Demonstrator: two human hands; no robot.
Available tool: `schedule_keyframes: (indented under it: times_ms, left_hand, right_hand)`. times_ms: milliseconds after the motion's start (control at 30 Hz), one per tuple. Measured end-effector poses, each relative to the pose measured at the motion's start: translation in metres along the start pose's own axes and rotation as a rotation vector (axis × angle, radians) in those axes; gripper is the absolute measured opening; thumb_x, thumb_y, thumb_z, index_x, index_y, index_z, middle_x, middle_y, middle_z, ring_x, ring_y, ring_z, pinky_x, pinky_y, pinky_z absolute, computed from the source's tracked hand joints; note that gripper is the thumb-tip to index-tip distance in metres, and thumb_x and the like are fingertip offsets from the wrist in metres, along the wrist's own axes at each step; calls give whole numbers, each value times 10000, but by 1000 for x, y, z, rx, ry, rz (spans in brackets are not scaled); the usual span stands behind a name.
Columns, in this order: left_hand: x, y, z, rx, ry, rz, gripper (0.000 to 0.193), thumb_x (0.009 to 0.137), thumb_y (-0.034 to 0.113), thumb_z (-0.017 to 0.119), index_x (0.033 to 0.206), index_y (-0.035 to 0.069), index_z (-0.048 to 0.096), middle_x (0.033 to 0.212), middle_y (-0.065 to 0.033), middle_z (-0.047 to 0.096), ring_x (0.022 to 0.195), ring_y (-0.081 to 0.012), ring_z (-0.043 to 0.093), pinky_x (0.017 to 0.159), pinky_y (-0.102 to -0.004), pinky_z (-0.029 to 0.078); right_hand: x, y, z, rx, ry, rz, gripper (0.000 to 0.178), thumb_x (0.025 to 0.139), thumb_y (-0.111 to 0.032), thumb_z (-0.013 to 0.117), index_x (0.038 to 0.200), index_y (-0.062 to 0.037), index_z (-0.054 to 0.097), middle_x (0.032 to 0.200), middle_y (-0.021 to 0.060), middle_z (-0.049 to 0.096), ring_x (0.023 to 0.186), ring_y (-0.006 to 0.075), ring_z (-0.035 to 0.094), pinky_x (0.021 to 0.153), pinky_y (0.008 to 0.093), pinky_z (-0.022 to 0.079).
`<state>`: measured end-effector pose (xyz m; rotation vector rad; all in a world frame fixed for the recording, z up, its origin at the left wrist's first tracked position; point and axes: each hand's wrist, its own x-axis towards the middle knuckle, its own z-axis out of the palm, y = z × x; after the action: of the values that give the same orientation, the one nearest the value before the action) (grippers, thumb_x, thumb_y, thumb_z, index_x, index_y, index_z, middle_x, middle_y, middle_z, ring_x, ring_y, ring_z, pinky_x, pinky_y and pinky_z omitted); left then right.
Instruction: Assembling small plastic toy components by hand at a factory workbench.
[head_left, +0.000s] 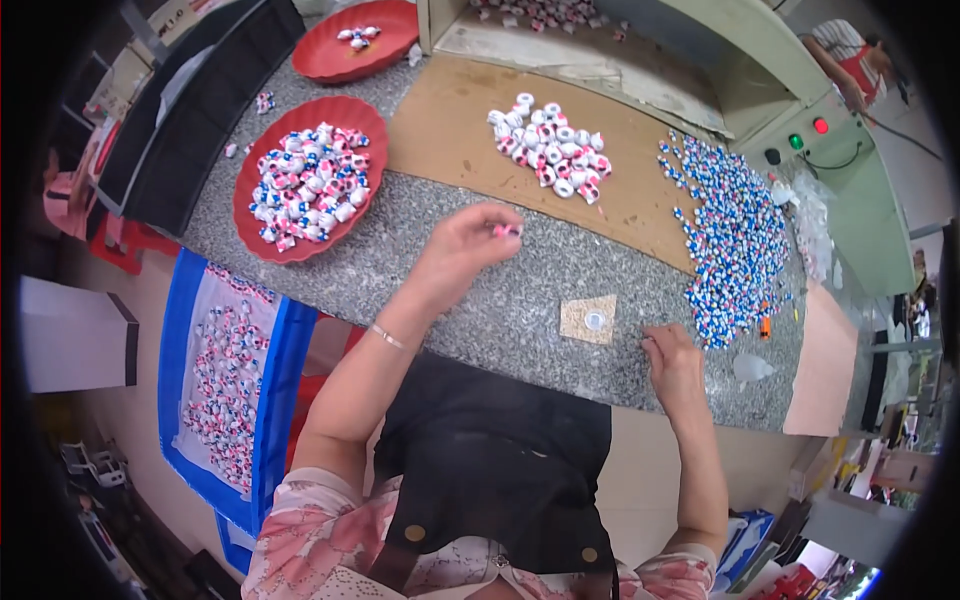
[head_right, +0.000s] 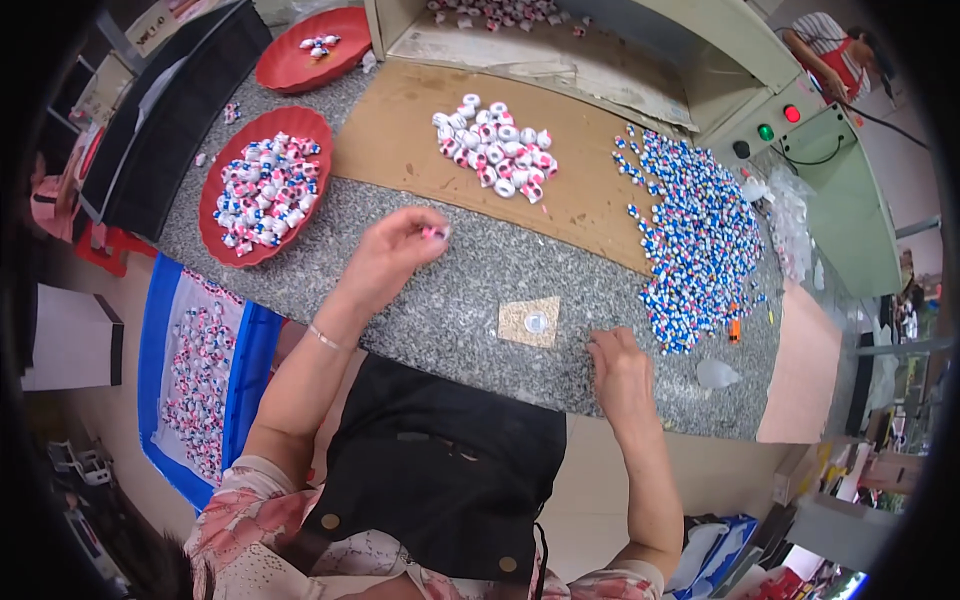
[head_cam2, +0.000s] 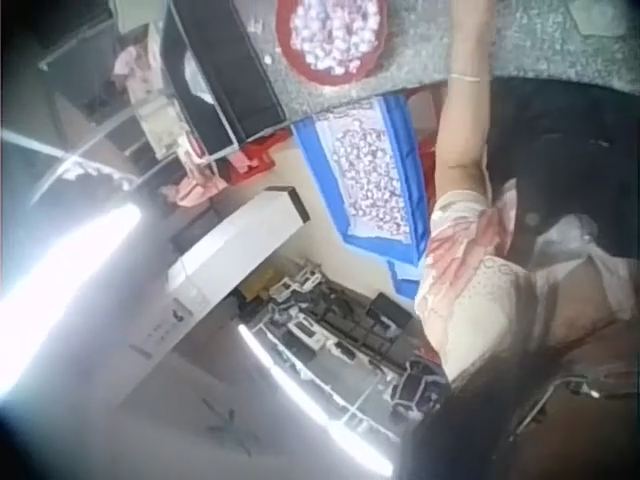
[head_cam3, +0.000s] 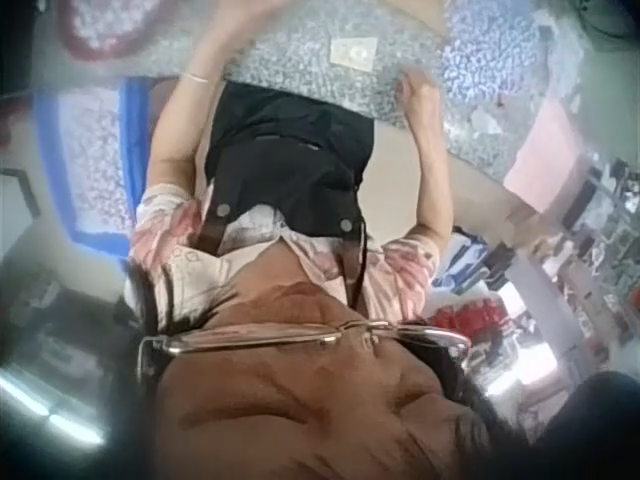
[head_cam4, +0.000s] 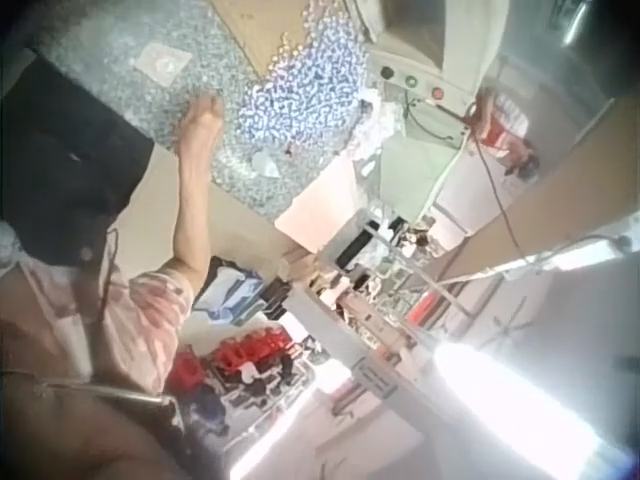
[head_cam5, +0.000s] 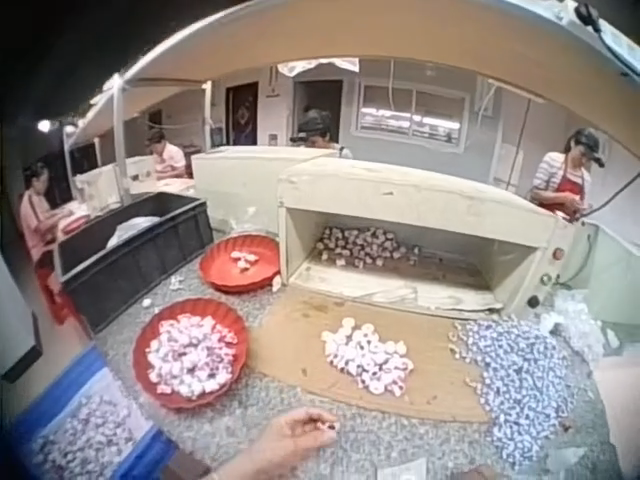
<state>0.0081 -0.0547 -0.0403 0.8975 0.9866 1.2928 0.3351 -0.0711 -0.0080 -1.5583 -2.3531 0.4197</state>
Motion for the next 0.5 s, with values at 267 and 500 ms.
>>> schedule_keyframes:
  times_ms: [267,500]
  left_hand:
    - [-70,-20,13,-407,-97,-174,273,931,26,602,1203,31,583,1161,-97,636,948,-122,620,858,-264,515]
    - [-73,-10,21,-179,-148,-152,288,940,44,599,1226,9,577,1087,-101,653,885,-128,641,818,-262,529]
  right_hand:
    - [1,-2,0,94,4,-78,151,818,9,671,966,-17,676,887,172,656,812,379,648,697,423,510]
    - [3,-19,5,-52,-41,-72,156,818,-17,688,974,-23,693,878,171,663,772,360,660,673,398,520]
